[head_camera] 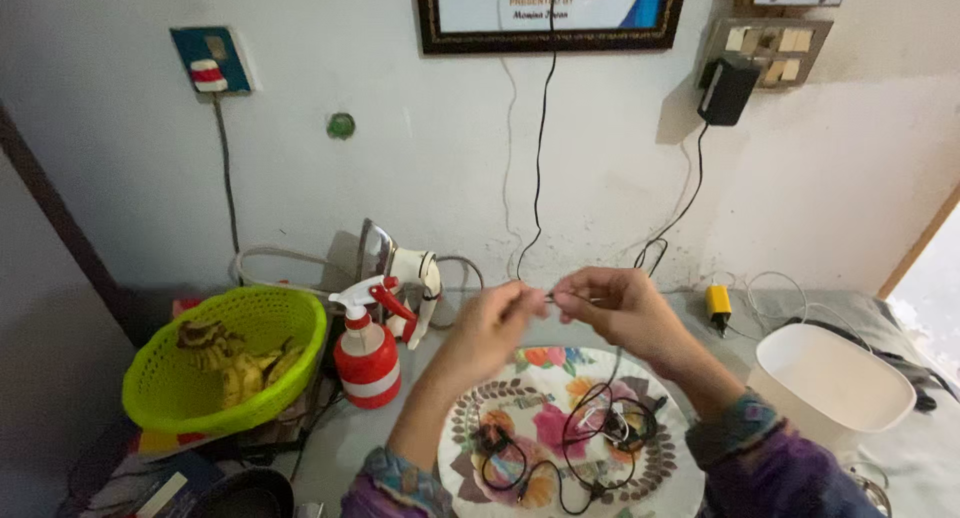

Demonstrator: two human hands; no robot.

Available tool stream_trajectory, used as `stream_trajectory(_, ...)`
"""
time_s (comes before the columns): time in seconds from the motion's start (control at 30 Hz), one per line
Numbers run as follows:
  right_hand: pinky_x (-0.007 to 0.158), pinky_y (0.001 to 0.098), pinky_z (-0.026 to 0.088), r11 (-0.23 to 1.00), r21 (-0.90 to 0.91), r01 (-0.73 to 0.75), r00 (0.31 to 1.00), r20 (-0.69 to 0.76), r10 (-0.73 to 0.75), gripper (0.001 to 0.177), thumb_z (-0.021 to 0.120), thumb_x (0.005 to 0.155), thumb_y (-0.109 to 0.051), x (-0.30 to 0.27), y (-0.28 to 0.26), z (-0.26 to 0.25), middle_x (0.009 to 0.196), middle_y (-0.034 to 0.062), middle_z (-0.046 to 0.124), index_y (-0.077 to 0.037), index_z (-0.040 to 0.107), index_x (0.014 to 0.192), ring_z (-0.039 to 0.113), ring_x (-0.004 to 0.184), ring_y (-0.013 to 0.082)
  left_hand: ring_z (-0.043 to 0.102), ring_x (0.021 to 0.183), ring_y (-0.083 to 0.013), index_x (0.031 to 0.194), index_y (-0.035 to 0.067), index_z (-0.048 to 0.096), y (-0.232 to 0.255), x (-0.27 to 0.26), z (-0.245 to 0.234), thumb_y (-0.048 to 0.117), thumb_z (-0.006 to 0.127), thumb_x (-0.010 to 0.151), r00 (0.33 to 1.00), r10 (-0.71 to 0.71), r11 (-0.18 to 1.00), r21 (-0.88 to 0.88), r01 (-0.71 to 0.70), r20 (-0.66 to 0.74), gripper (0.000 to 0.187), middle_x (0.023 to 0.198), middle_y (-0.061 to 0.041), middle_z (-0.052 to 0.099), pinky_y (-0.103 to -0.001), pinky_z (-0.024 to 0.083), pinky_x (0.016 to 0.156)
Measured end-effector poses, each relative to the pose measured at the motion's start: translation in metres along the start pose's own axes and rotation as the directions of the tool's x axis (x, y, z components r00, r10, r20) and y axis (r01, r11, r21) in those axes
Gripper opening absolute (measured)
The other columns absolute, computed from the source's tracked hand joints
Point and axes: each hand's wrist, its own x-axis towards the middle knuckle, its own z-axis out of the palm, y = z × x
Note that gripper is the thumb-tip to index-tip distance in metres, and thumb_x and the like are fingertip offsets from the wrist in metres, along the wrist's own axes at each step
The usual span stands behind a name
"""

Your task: The person untangles and coils black cables on a floral-patterned plate placed on a table. They repeatedly separate tangled sections, wrap the cables into neat loops, and place the coiled bundles on the table beside the plate. The workspace includes a green basket, a red spray bottle, and a white container.

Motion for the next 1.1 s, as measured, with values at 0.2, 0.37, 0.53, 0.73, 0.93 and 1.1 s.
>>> stream_trajectory(0.2, 0.044, 0.0254, 0.022, 0.937, 0.068, -0.342, 0.94, 0.022, 0.341, 0.034, 0.061, 0.1, -0.032, -0.017, 0.02, -0.044, 0.059, -0.0081, 0.037, -0.002, 0.076, 0.092, 0.025, 0.049, 0.0054, 0.055, 0.064, -0.0101, 0.103, 0.007, 0.072, -0.079, 0.031, -0.045, 0.038, 0.058, 0.105, 0.795, 0.206, 0.95, -0.08, -0.303, -0.571, 0.034, 0.079, -0.004, 0.065, -0.027, 0.043, 0.055)
stream_trajectory(0.37, 0.045, 0.0253, 0.024, 0.925, 0.155, -0.348, 0.932, 0.162, 0.324, 0.043, 0.062, 0.109, -0.034, -0.033, 0.055, -0.088, 0.06, -0.0101, 0.032, -0.011, 0.053, 0.073, 0.027, 0.051, 0.0057, 0.059, 0.059, -0.0139, 0.095, 0.007, 0.058, -0.115, 0.015, -0.093, 0.037, 0.046, 0.108, 0.728, -0.301, 0.547, -0.736, -0.398, -0.616, 0.036, 0.082, -0.012, 0.069, -0.027, 0.049, 0.048)
stream_trajectory(0.53, 0.074, 0.0303, 0.05, 0.925, -0.067, -0.374, 0.906, 0.186, 0.379, 0.034, 0.063, 0.099, -0.031, -0.051, 0.073, -0.115, 0.069, -0.0022, 0.058, -0.005, 0.066, 0.078, 0.059, 0.071, 0.0128, 0.081, 0.09, -0.0222, 0.097, 0.005, 0.051, -0.107, -0.013, -0.116, 0.036, 0.041, 0.111, 0.469, -0.331, 0.519, -0.573, -0.634, -0.819, 0.035, 0.101, -0.016, 0.076, -0.033, 0.062, 0.082)
stream_trajectory(0.73, 0.08, 0.0307, 0.056, 0.973, -0.047, -0.226, 0.961, 0.155, 0.23, 0.028, 0.069, 0.092, -0.026, -0.048, 0.057, -0.088, 0.075, 0.0028, 0.076, -0.001, 0.079, 0.086, 0.07, 0.078, 0.0124, 0.073, 0.097, -0.0268, 0.098, 0.011, 0.076, -0.066, -0.029, -0.072, 0.023, 0.059, 0.102, 0.722, 0.033, 0.918, 0.306, 0.251, -0.691, 0.021, 0.104, -0.009, 0.079, -0.046, 0.059, 0.087)
stream_trajectory(0.93, 0.063, 0.03, 0.053, 0.947, -0.227, -0.229, 0.971, 0.011, 0.238, 0.016, 0.076, 0.088, -0.02, -0.023, 0.048, -0.038, 0.074, 0.003, 0.078, -0.008, 0.084, 0.094, 0.064, 0.066, 0.01, 0.061, 0.125, -0.0325, 0.123, 0.002, 0.065, 0.009, -0.019, 0.022, 0.012, 0.053, 0.101, 0.654, 0.681, 0.699, 0.557, -0.448, -0.329, 0.027, 0.125, -0.016, 0.067, -0.052, 0.044, 0.109)
stream_trajectory(1.1, 0.065, 0.0243, 0.051, 0.982, -0.168, 0.086, 0.996, 0.05, -0.078, 0.011, 0.077, 0.093, -0.014, -0.022, 0.054, -0.026, 0.08, 0.0019, 0.077, -0.007, 0.084, 0.096, 0.06, 0.07, 0.0024, 0.058, 0.118, -0.033, 0.116, 0.003, 0.067, 0.039, -0.01, 0.06, 0.038, 0.059, 0.101, 0.883, 0.468, 0.737, 0.535, -0.413, 0.037, 0.039, 0.115, -0.014, 0.071, -0.063, 0.033, 0.101)
